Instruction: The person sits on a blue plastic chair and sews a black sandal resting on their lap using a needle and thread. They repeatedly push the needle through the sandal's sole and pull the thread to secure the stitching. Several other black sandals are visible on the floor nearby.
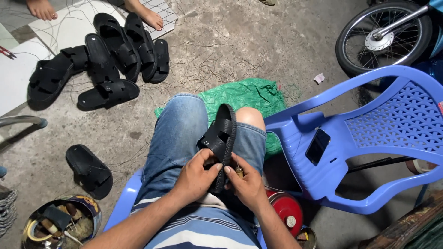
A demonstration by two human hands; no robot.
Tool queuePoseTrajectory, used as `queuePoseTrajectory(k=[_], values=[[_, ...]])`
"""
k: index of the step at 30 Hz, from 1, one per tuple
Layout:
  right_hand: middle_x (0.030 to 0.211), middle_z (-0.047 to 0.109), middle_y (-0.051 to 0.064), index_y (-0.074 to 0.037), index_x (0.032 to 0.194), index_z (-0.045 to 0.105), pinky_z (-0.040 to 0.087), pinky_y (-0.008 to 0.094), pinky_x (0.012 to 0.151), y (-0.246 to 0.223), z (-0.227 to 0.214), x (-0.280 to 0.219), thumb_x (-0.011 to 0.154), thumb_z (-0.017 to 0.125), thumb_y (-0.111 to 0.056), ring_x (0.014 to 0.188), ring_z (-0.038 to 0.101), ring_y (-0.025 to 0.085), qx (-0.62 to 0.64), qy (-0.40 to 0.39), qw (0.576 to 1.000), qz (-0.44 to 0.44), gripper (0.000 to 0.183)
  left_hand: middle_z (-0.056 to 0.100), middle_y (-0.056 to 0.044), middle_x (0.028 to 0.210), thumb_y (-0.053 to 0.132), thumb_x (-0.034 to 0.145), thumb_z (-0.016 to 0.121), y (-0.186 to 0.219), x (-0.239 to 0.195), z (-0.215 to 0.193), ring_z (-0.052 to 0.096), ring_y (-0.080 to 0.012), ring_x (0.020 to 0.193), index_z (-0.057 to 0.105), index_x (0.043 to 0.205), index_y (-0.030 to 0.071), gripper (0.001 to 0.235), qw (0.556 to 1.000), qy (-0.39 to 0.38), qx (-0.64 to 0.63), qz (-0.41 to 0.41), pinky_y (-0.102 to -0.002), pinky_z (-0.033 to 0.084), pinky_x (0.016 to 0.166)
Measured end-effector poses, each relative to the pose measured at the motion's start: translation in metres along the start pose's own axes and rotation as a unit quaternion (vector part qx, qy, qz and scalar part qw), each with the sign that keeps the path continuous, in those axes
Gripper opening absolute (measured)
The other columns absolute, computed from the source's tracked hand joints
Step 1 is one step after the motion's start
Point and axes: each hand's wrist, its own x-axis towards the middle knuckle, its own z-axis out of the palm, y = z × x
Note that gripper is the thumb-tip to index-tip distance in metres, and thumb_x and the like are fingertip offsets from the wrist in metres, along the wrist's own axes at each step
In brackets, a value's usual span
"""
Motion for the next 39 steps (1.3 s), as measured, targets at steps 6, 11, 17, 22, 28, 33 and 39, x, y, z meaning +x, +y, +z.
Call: queuePoseTrajectory(k=[6,11,17,22,28,33,39], values=[[0.053,0.051,0.0,-0.016,0.12,0.061,0.046,0.023,0.04,-0.01,-0.008,0.012,0.077,0.063,-0.021,0.039,0.047,0.011,-0.08,-0.002,0.996,0.048,0.043,0.055,-0.002,0.108,0.028,0.072,0.061,-0.009,0.006,0.011,0.058,-0.0157,0.096,0.05,0.115,0.02,0.045,0.999,-0.017,0.013,0.03,-0.029,0.05,0.077],[0.066,0.061,-0.001,-0.023,0.112,0.068,0.039,0.022,0.036,-0.019,-0.039,0.013,0.076,0.066,-0.017,0.046,0.04,0.007,-0.117,-0.056,0.984,0.121,0.036,0.047,-0.007,0.111,0.022,0.076,0.061,-0.025,0.013,0.022,0.069,-0.0163,0.073,0.042,0.123,0.01,0.052,0.998,-0.029,-0.014,0.057,-0.024,0.054,0.071],[0.087,0.06,0.005,-0.019,0.122,0.05,0.049,0.038,0.066,-0.012,-0.089,0.024,0.081,0.052,-0.045,0.08,0.059,0.021,-0.463,-0.041,0.879,-0.108,0.049,0.049,0.0,0.109,0.029,0.075,0.065,-0.015,0.007,0.024,0.063,-0.0153,0.083,0.048,0.11,0.018,0.04,0.999,-0.008,0.046,0.01,-0.025,0.053,0.073],[0.096,0.052,0.004,-0.019,0.13,0.044,0.047,0.032,0.072,-0.029,-0.079,0.022,0.088,0.042,-0.034,0.082,0.057,0.019,-0.367,-0.152,0.908,-0.133,0.045,0.048,-0.004,0.11,0.024,0.076,0.065,-0.016,0.004,0.024,0.058,-0.0143,0.091,0.047,0.115,0.019,0.043,0.997,0.007,0.021,0.074,-0.024,0.055,0.078],[0.094,0.056,0.0,-0.023,0.121,0.053,0.047,0.031,0.054,-0.026,-0.065,0.028,0.083,0.055,-0.016,0.068,0.059,0.018,-0.383,-0.184,0.867,-0.261,0.038,0.045,-0.006,0.112,0.024,0.077,0.063,-0.025,0.007,0.027,0.056,-0.0174,0.088,0.05,0.116,0.019,0.042,0.992,0.019,0.044,0.118,-0.029,0.049,0.077],[0.089,0.054,-0.003,-0.028,0.118,0.056,0.044,0.03,0.042,-0.02,-0.064,0.034,0.081,0.059,-0.018,0.052,0.052,0.015,-0.41,-0.161,0.854,-0.275,0.038,0.044,-0.006,0.111,0.022,0.077,0.063,-0.026,0.008,0.028,0.054,-0.0171,0.092,0.051,0.116,0.018,0.041,0.99,0.021,0.032,0.136,-0.028,0.051,0.078],[0.085,0.051,-0.002,-0.03,0.119,0.056,0.045,0.033,0.043,-0.021,-0.063,0.035,0.078,0.055,-0.015,0.057,0.054,0.018,-0.439,-0.167,0.84,-0.272,0.043,0.045,-0.005,0.113,0.026,0.076,0.064,-0.026,0.009,0.028,0.055,-0.0169,0.092,0.052,0.116,0.019,0.042,0.992,0.014,0.048,0.119,-0.029,0.05,0.076]])
